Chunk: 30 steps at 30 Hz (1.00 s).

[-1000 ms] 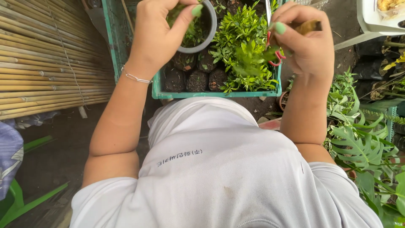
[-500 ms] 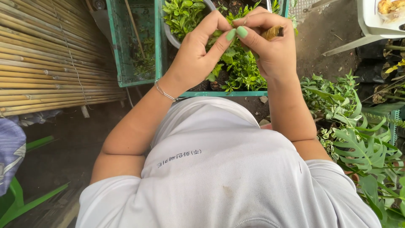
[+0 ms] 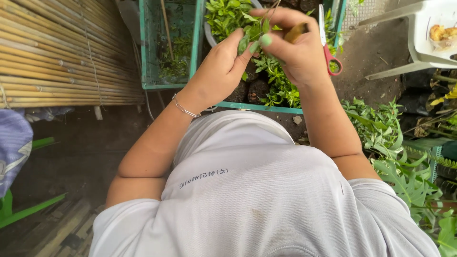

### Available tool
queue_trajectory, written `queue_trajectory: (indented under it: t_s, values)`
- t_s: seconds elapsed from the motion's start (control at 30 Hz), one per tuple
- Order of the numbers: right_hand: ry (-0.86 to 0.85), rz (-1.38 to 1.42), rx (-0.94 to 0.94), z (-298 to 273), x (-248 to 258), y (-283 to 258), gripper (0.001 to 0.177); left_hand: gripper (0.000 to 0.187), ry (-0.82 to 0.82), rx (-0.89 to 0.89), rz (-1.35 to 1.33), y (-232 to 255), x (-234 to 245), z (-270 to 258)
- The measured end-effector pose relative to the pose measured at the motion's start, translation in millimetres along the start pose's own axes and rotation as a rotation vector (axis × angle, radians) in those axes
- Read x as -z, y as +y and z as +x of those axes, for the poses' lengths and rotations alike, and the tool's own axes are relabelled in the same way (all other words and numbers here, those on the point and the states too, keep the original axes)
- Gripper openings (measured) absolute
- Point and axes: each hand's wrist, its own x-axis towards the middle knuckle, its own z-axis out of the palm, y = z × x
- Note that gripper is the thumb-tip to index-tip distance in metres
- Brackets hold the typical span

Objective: The person is trimming plant cuttings with scissors and planting them into soil bags in a crate.

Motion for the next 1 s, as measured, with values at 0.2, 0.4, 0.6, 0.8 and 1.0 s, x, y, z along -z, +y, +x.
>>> queue_trajectory:
  t_s: [0.2,0.4,0.6,0.8,1.0]
  values:
    - [-0.207,-0.101,-0.126,29,-2,50,0.013,0.024,0.112,-0.009,0.022,-16,19,-25]
    - [-0.324,-0.046,-0.328,72,-38,91,0.006,0.019,0.271,0.144,0.070,-56,36,-64]
    - [-0.233,0.168,-0.292,150,3,177,0.011,0.024,0.399,0.437,-0.024,-73,44,-104]
    - [-0.234,-0.698,0.028,155,-13,189,0.018,0.025,0.481,0.535,-0.164,-89,44,-119]
    - [-0.312,-0.431,-0.089,126,-35,156,0.025,0.028,0.421,0.514,-0.054,-83,52,-106]
